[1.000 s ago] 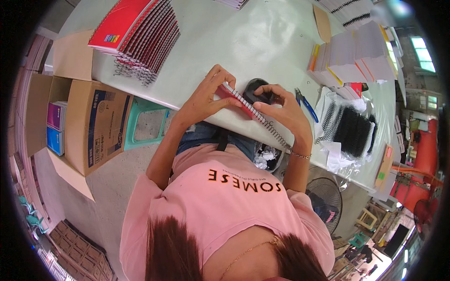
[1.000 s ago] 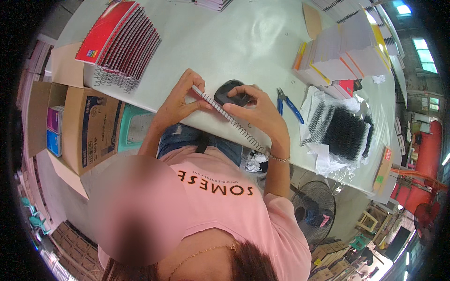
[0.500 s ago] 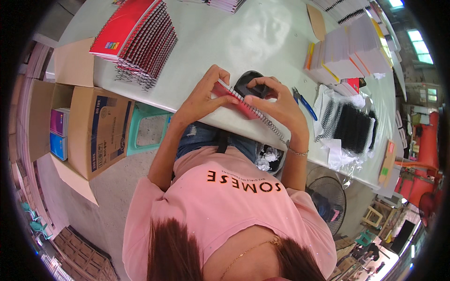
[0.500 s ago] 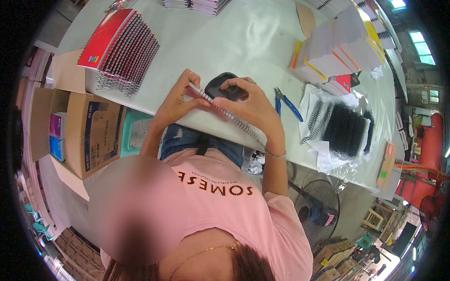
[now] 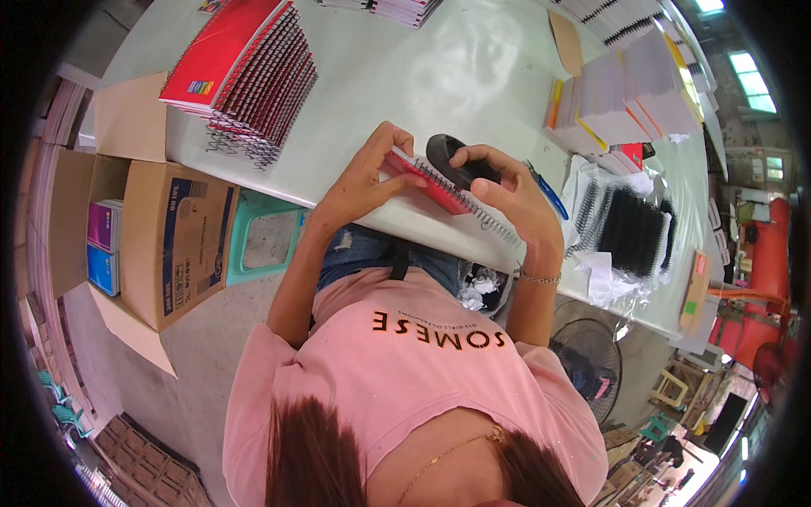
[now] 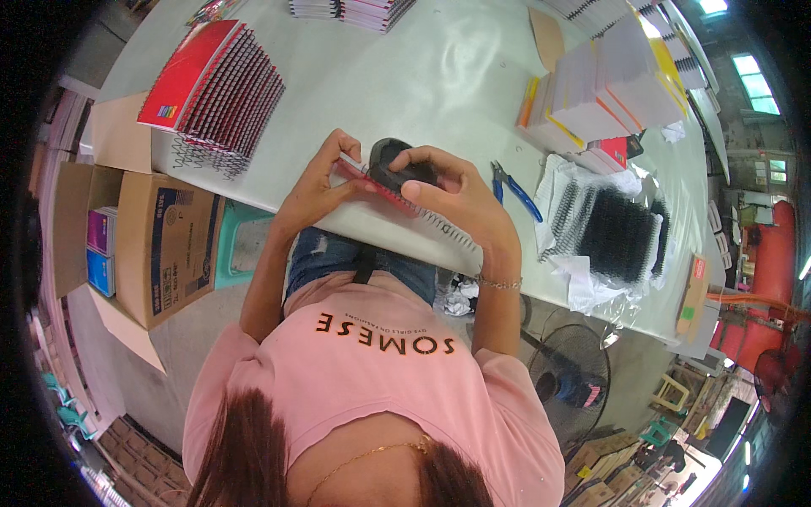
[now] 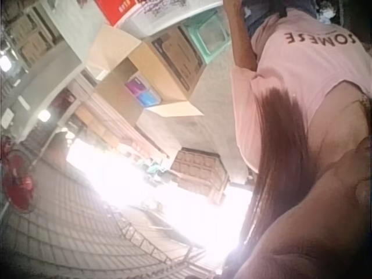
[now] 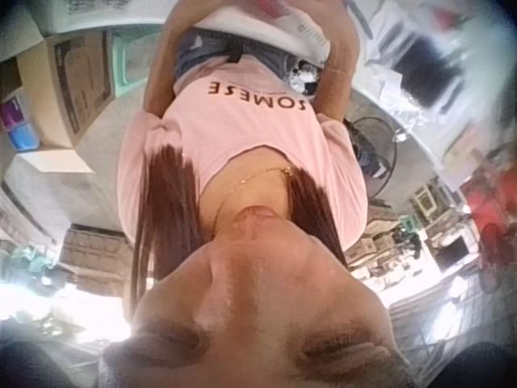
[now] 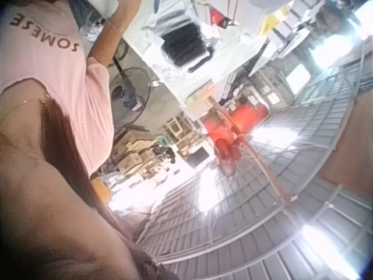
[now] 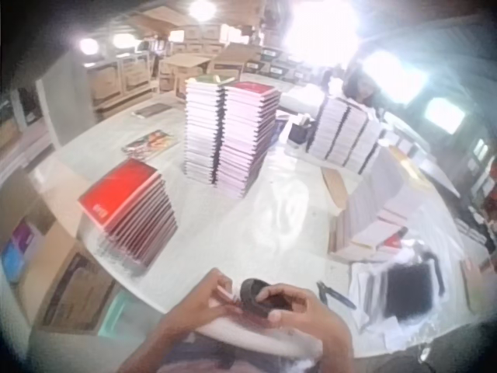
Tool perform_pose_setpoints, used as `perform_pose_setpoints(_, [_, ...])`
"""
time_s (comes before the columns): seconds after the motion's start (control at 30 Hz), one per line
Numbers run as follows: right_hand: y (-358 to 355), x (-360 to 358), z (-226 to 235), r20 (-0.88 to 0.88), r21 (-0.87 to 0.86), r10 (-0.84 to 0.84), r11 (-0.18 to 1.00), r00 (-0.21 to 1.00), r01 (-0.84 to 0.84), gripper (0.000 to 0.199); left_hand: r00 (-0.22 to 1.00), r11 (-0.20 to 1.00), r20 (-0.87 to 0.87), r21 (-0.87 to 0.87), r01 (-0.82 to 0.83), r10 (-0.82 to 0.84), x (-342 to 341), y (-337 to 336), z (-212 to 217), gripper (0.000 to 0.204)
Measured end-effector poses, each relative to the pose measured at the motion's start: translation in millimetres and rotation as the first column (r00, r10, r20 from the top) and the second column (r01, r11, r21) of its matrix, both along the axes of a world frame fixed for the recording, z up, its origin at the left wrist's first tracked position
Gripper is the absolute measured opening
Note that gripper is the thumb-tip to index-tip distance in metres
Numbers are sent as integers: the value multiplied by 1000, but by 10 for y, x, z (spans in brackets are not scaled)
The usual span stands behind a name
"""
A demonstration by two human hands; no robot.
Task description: The person assembles spiral-bound notebooks by inserting a metal coil into the punched holes of a red cover and pages, then uses pliers to secure the ends. The finished notebooks are stacked on the table.
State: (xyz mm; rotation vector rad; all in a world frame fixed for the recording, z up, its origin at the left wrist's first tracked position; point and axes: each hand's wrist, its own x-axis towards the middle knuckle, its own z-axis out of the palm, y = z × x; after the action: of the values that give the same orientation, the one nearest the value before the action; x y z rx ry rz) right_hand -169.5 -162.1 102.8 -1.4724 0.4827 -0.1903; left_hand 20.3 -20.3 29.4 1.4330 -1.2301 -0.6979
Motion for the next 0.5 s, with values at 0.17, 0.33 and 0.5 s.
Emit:
perform_pose_setpoints(0.17, [166, 27, 40, 45, -794, -171, 592, 984, 139, 43, 1000, 998, 27, -56, 4, -2, 4, -6, -51, 37])
perform_pose_setpoints(0.33, [361, -67, -58, 81, -977, -81, 189, 993, 95, 47, 993, 1000, -115, -4, 10, -11, -14, -9, -7, 25])
perform_pose_setpoints(0.5, [341, -113, 5, 12, -988, -2, 155, 1000, 13, 43, 997, 1000, -79, -6, -11, 11, -27, -10, 24, 23])
